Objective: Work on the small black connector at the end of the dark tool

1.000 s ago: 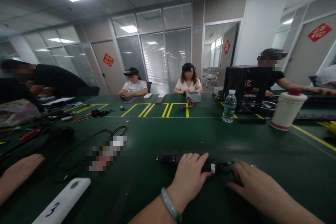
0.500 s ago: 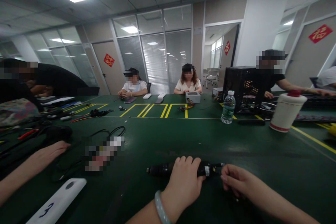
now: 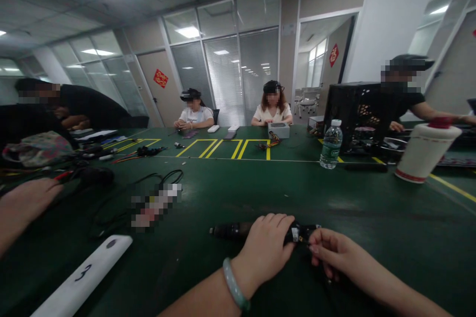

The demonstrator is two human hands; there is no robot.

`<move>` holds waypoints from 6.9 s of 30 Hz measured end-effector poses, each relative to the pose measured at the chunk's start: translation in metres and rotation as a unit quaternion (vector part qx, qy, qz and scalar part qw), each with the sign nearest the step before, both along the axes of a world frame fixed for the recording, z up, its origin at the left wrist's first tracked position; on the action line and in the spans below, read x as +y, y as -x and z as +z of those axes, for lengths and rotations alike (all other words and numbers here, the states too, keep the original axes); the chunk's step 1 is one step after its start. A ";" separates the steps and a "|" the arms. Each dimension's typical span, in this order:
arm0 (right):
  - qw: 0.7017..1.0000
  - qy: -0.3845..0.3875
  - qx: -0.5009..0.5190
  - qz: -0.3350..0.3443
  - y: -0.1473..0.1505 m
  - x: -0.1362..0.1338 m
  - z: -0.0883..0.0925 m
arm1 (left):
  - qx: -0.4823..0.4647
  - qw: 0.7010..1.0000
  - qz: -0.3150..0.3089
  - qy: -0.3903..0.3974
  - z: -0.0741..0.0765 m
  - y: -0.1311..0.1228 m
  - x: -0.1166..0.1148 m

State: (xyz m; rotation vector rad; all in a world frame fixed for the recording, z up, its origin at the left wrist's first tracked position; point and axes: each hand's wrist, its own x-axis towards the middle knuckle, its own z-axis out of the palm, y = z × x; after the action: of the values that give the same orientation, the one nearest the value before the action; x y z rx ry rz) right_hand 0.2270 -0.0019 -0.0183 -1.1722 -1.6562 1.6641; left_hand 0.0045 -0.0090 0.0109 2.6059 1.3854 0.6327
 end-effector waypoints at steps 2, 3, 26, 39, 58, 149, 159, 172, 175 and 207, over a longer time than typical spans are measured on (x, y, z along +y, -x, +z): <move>1.000 -0.001 0.000 0.002 0.000 0.001 -0.001 | 0.004 1.000 -0.002 0.002 0.002 0.001 0.000; 1.000 -0.001 0.001 0.002 0.000 0.001 -0.001 | 0.009 1.000 -0.002 0.002 0.003 0.001 -0.001; 0.933 -0.228 -0.259 -0.098 -0.004 -0.006 0.011 | 0.022 0.999 -0.025 0.000 0.008 -0.010 -0.005; 0.958 -0.194 -0.202 -0.067 0.003 -0.008 0.009 | 0.053 0.998 -0.012 0.013 0.008 -0.005 -0.007; 0.952 -0.225 -0.203 -0.051 0.012 -0.015 0.008 | 0.039 0.999 -0.020 0.013 0.006 -0.006 -0.008; 0.951 -0.232 -0.194 -0.061 0.013 -0.012 0.011 | -0.026 0.999 -0.019 0.021 0.000 -0.009 -0.003; 0.950 -0.230 -0.202 -0.060 0.012 -0.010 0.007 | -0.013 1.000 -0.013 0.024 0.000 -0.009 -0.002; 0.948 -0.238 -0.203 -0.060 0.011 -0.008 0.000 | -0.024 0.999 -0.025 0.025 -0.001 -0.008 -0.003; 0.948 -0.240 -0.200 -0.062 0.011 -0.008 0.002 | -0.022 0.999 -0.019 0.024 -0.001 -0.008 -0.003; 0.953 -0.226 -0.192 -0.056 0.013 -0.009 0.007 | 0.008 0.999 -0.028 0.017 0.002 -0.009 -0.004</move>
State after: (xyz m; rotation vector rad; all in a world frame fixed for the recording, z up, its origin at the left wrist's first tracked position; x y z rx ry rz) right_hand 0.2142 -0.0113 -0.0115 -1.3715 -2.0199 0.9472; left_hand 0.0140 -0.0130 0.0131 2.6182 1.3116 0.5757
